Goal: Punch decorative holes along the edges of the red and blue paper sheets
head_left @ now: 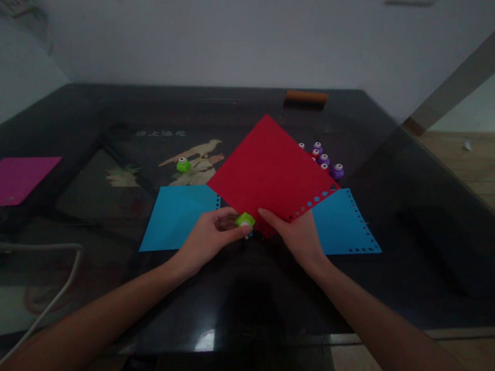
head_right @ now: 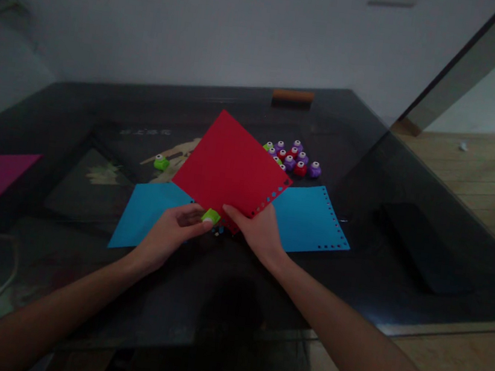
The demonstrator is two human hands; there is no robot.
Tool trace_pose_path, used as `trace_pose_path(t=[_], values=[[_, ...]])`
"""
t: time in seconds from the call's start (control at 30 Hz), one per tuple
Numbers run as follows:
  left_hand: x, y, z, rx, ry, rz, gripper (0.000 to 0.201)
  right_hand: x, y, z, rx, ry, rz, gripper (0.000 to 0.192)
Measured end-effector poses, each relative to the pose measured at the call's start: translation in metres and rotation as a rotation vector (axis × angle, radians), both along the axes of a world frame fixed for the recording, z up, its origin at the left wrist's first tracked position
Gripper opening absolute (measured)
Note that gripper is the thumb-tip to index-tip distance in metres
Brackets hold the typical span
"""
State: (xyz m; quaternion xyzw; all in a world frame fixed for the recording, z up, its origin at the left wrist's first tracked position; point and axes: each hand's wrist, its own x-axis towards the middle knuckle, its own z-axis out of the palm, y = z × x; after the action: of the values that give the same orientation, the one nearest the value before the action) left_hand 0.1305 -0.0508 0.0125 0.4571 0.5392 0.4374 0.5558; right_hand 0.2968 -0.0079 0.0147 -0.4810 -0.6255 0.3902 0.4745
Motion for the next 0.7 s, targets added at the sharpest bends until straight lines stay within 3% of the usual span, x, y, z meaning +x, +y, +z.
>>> trace_pose_path(t=[0.17, 0.3, 0.5, 0.7], values=[[-0.004, 0.003, 0.002, 0.007, 0.056, 0.042, 0.03, 0.003, 0.002, -0.001, 0.007, 0.011, -0.005, 0.049], [-0.006, 0.004, 0.0, 0.104, 0.11, -0.009, 0.031, 0.005, 0.004, -0.004, 0.005, 0.025, -0.02, 0.053], [-0.009, 0.002, -0.003, 0.217, 0.356, -0.07, 0.038, 0.005, 0.004, -0.003, 0.008, 0.037, -0.037, 0.053], [-0.011, 0.003, -0.006, 0.306, 0.413, -0.128, 0.04, 0.008, 0.006, -0.001, 0.016, 0.011, -0.052, 0.044]])
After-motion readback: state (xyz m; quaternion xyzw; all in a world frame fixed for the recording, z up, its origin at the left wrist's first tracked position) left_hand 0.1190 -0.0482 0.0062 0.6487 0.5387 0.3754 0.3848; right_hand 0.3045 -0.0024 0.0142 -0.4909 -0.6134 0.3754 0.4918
